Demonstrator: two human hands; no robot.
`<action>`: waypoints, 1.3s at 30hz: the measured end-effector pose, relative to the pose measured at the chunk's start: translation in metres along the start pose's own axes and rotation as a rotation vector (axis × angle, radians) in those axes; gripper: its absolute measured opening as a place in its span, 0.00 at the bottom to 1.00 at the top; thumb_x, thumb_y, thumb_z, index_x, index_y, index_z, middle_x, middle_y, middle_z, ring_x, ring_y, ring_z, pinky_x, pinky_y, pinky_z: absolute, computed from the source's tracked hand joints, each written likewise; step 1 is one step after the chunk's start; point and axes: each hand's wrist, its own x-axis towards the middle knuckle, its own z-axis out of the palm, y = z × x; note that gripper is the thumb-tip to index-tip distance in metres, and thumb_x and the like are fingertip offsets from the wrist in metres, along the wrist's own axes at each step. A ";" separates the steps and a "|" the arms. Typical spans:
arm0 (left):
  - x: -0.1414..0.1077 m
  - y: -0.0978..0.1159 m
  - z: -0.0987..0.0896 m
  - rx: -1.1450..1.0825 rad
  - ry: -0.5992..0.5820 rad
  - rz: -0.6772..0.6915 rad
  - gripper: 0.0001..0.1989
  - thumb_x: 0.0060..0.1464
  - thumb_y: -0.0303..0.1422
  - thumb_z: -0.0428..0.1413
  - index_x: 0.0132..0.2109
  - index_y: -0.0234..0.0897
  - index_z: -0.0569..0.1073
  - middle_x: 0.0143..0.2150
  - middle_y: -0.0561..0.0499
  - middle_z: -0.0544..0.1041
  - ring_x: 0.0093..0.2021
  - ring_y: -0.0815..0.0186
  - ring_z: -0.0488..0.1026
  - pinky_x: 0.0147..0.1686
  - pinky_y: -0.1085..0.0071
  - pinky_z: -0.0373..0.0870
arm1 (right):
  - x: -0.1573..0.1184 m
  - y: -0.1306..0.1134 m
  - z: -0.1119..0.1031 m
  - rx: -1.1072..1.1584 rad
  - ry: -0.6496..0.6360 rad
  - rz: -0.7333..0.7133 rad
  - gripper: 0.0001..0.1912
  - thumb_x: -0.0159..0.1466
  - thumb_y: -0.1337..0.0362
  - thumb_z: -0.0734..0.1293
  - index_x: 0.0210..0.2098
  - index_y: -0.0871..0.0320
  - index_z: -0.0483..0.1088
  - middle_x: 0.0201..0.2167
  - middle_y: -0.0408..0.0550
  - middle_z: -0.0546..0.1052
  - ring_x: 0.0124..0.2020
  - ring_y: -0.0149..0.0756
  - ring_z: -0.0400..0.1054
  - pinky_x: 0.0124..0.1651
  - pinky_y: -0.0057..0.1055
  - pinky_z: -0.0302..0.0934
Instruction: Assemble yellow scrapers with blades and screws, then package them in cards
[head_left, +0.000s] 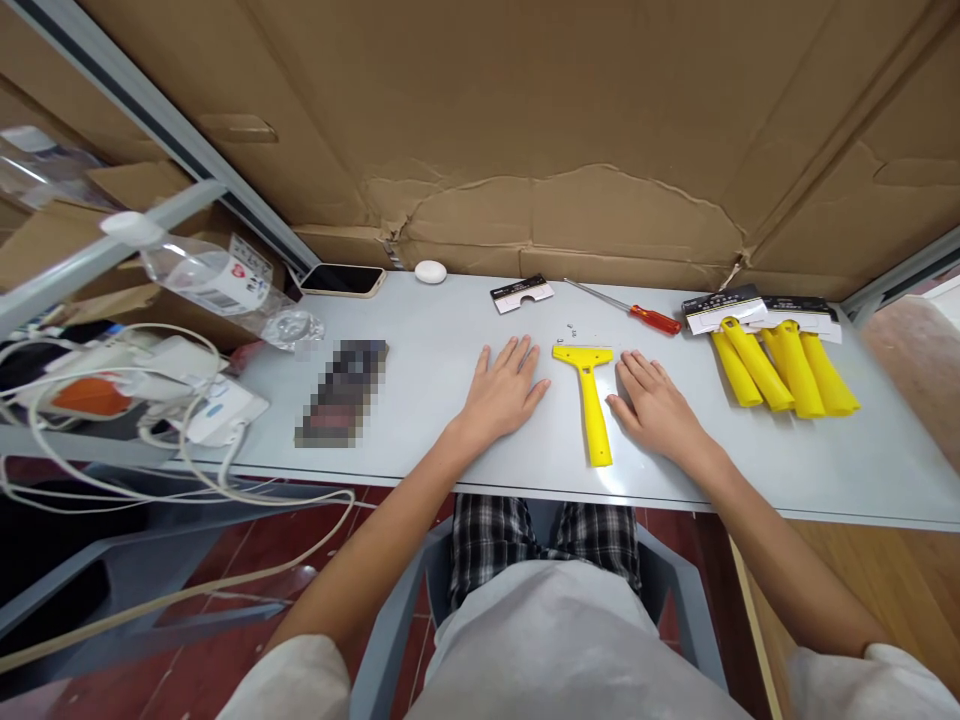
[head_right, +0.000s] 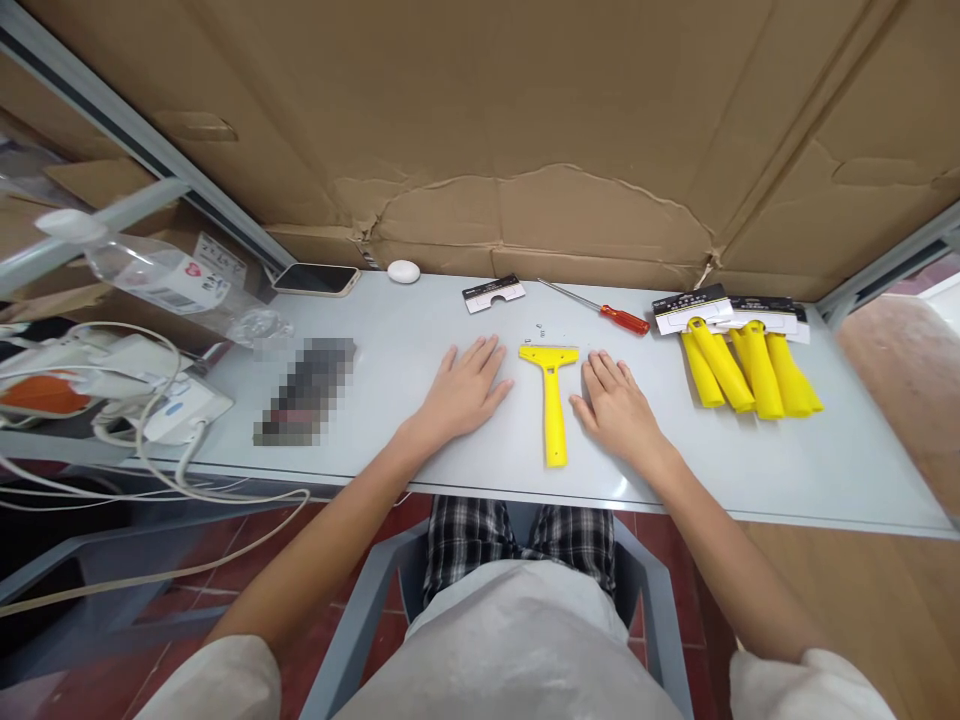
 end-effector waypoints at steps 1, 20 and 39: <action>0.002 -0.001 -0.004 0.002 0.001 0.008 0.31 0.80 0.43 0.47 0.80 0.34 0.67 0.86 0.34 0.59 0.85 0.41 0.58 0.81 0.31 0.54 | 0.001 0.002 -0.003 -0.002 -0.008 -0.009 0.37 0.81 0.50 0.57 0.78 0.71 0.66 0.82 0.70 0.61 0.84 0.63 0.55 0.84 0.64 0.53; 0.103 -0.042 -0.022 -0.230 0.099 0.094 0.19 0.73 0.29 0.53 0.60 0.42 0.86 0.62 0.43 0.85 0.62 0.49 0.83 0.58 0.54 0.80 | 0.162 0.034 -0.055 0.278 -0.216 -0.083 0.20 0.70 0.70 0.68 0.57 0.57 0.87 0.47 0.52 0.90 0.45 0.45 0.83 0.54 0.37 0.72; 0.090 -0.052 -0.015 -0.350 0.099 0.244 0.20 0.69 0.26 0.52 0.56 0.40 0.87 0.57 0.44 0.85 0.54 0.54 0.83 0.56 0.58 0.79 | 0.178 0.022 -0.043 0.306 -0.311 -0.256 0.14 0.67 0.72 0.70 0.44 0.54 0.88 0.44 0.47 0.87 0.41 0.39 0.78 0.46 0.34 0.66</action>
